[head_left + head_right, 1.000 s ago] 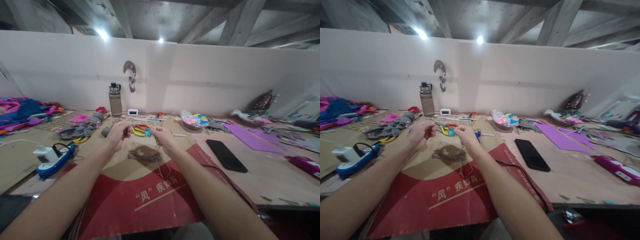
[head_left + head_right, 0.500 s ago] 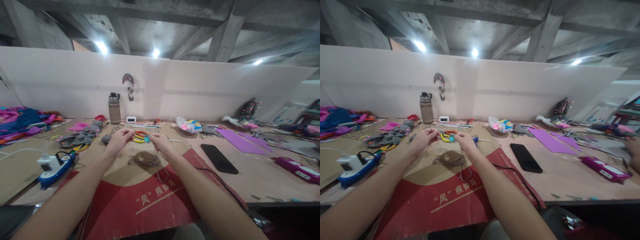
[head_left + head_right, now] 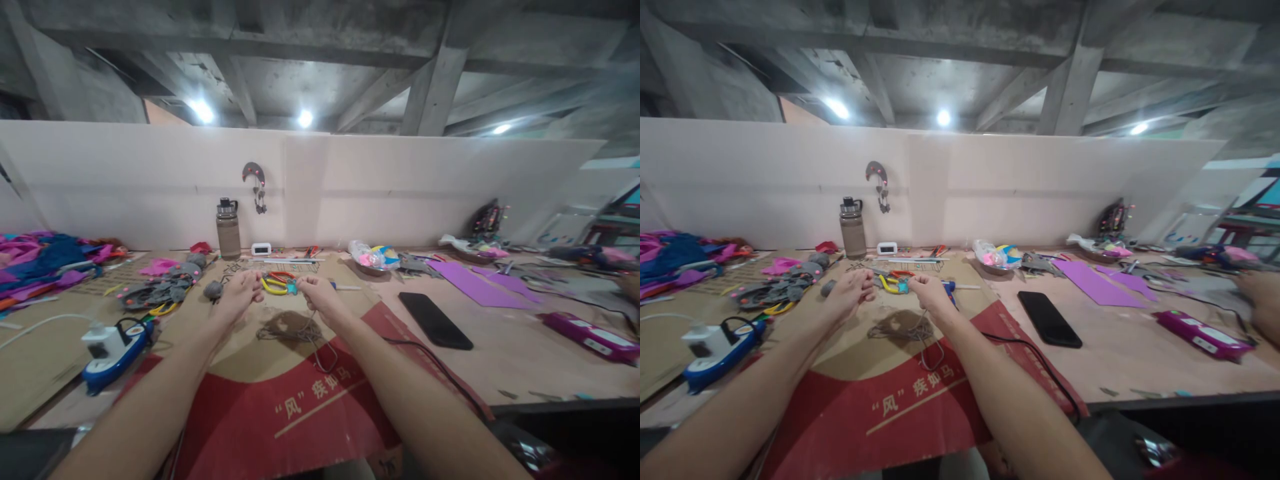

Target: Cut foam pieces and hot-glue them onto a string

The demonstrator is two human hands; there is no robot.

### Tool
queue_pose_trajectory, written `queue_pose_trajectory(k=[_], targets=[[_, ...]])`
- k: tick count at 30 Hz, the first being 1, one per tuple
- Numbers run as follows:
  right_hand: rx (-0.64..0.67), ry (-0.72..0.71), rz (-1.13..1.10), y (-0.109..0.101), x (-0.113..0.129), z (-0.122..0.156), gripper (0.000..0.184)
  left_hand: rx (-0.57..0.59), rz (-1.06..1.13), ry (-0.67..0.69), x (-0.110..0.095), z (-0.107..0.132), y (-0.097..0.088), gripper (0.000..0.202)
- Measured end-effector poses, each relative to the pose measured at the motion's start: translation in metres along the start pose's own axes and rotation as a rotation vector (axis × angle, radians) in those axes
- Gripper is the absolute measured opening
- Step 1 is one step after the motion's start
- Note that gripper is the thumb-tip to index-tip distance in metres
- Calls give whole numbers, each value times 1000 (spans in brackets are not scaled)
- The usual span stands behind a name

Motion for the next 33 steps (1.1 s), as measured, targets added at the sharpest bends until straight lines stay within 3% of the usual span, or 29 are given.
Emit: queue_pose_trajectory(k=[5,11,16,23,31,33], targets=[[4,-1,-7,1,1,2,18,-2,-17,5,9,-5,-5,24],[20,-2,-8,0,1,1,20,-22,-137,42,-2,-2,-1,26],[18,-2,-7,-2,-1,-1,19,-22,-207,-13,-7,-1,-4,27],[21,-25,-8,-3,3,1,17,96,-272,-27,-8,1,1,23],[31,-32,25,-1,0,1,18,26,-349,-65,-6,3,0,36],[36,-25,32,0,0,1,18,11,-380,-71,-6,3,2,29]])
Point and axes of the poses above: each hand's wrist, its own z-axis away from the middle knuckle, its own y-axis out of the palm, x = y × z, the point moved 2 cm from there along -z, towards the middle knuckle, and after that the axes turned 6 degrees about x, right-handed, at the moved point
